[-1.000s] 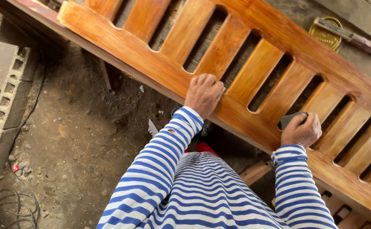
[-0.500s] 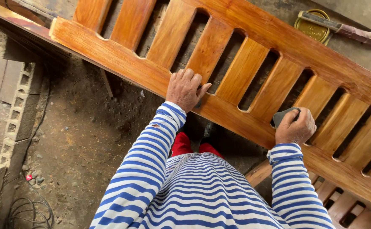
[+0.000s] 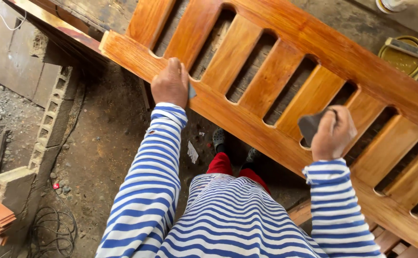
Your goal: The person sands a wooden chair backrest with a sanding block, smoothing the surface and edges. They work on the flat areas and the curved cutouts of the wooden piece, which is placed on a workbench.
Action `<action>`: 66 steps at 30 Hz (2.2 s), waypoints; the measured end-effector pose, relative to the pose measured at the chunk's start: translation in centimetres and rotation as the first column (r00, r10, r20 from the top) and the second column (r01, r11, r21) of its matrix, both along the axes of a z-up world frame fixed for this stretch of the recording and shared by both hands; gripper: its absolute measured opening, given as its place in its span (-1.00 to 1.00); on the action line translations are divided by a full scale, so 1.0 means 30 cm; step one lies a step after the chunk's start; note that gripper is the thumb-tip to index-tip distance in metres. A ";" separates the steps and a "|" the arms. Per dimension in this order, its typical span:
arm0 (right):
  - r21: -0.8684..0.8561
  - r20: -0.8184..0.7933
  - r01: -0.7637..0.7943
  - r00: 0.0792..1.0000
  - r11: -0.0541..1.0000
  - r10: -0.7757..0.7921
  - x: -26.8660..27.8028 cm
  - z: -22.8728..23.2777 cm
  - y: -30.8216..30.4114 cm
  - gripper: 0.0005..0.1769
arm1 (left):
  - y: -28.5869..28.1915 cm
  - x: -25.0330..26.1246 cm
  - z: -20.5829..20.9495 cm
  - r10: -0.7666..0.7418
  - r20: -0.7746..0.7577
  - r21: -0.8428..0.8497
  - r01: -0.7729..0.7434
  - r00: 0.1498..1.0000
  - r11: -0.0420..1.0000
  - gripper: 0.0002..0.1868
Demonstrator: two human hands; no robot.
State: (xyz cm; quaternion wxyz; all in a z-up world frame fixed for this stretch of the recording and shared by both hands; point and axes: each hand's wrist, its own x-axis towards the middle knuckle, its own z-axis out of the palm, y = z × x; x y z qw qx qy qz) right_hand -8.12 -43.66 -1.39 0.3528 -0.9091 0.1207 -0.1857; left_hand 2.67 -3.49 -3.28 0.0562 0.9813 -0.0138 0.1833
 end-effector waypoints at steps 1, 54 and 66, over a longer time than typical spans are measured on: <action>0.001 -0.006 -0.001 1.000 1.000 0.001 0.060 0.033 0.036 -0.77 | 0.010 0.013 -0.011 0.001 -0.006 0.001 -0.001 1.000 1.000 -0.82; -0.439 -0.163 -0.098 0.986 0.893 0.029 0.534 -0.154 0.233 -0.30 | 0.413 0.325 0.057 -0.028 0.035 -0.018 0.029 0.999 0.999 -0.81; -0.399 -0.161 -0.083 0.987 0.913 0.019 0.540 -0.146 0.238 -0.33 | 0.046 0.257 0.203 -0.266 -0.753 -0.228 0.140 0.602 0.964 -0.73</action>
